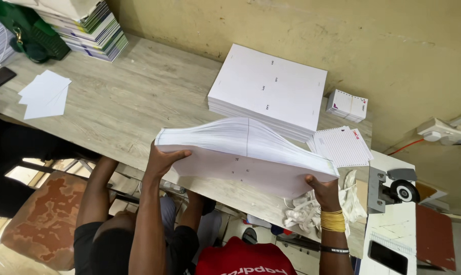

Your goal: The person flips through a large stack of white papers on a table, then separates a smaller bundle from the main stack. They place the smaller bundle on the table and continue to handle the remaining papers.

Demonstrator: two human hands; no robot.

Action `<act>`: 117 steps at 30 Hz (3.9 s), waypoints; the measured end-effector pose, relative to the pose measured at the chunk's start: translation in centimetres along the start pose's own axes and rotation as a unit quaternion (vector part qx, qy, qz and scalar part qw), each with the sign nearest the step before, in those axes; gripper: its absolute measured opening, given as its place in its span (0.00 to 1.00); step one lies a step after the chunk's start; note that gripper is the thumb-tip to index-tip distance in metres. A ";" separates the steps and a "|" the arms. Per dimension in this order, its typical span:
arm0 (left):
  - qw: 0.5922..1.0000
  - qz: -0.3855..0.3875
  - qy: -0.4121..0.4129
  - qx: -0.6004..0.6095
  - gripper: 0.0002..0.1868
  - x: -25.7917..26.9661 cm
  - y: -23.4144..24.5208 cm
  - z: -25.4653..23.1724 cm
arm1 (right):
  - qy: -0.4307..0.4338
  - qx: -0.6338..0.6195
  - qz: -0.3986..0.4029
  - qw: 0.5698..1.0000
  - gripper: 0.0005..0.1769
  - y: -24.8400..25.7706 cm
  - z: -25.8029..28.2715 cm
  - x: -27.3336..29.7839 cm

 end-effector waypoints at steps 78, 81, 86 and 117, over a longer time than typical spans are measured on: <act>0.994 -0.038 -0.096 0.018 0.47 2.0 1.2 1.5 | 0.003 -0.013 -0.030 0.999 0.44 -0.9 0.1 -0.8; 0.995 -0.044 -0.084 0.023 0.49 2.0 1.9 2.8 | 0.007 -0.001 -0.029 1.000 0.42 -0.6 0.3 -0.5; 0.994 -0.043 -0.098 0.034 0.49 2.6 -0.2 -0.9 | 0.002 0.011 -0.034 0.999 0.42 -0.1 -1.4 -0.3; 0.998 -0.056 0.024 0.018 0.32 5.8 -1.3 -3.0 | 0.115 0.227 0.028 0.967 0.26 1.7 -3.0 3.5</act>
Point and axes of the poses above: each hand's wrist, its own x-axis away from the middle knuckle, its own y-axis out of the back of the hand, z = x × y, the point moved 1 cm from there along -x, towards the middle knuckle, and after that the axes turned 1 degree about -z, right-handed, at the moved point
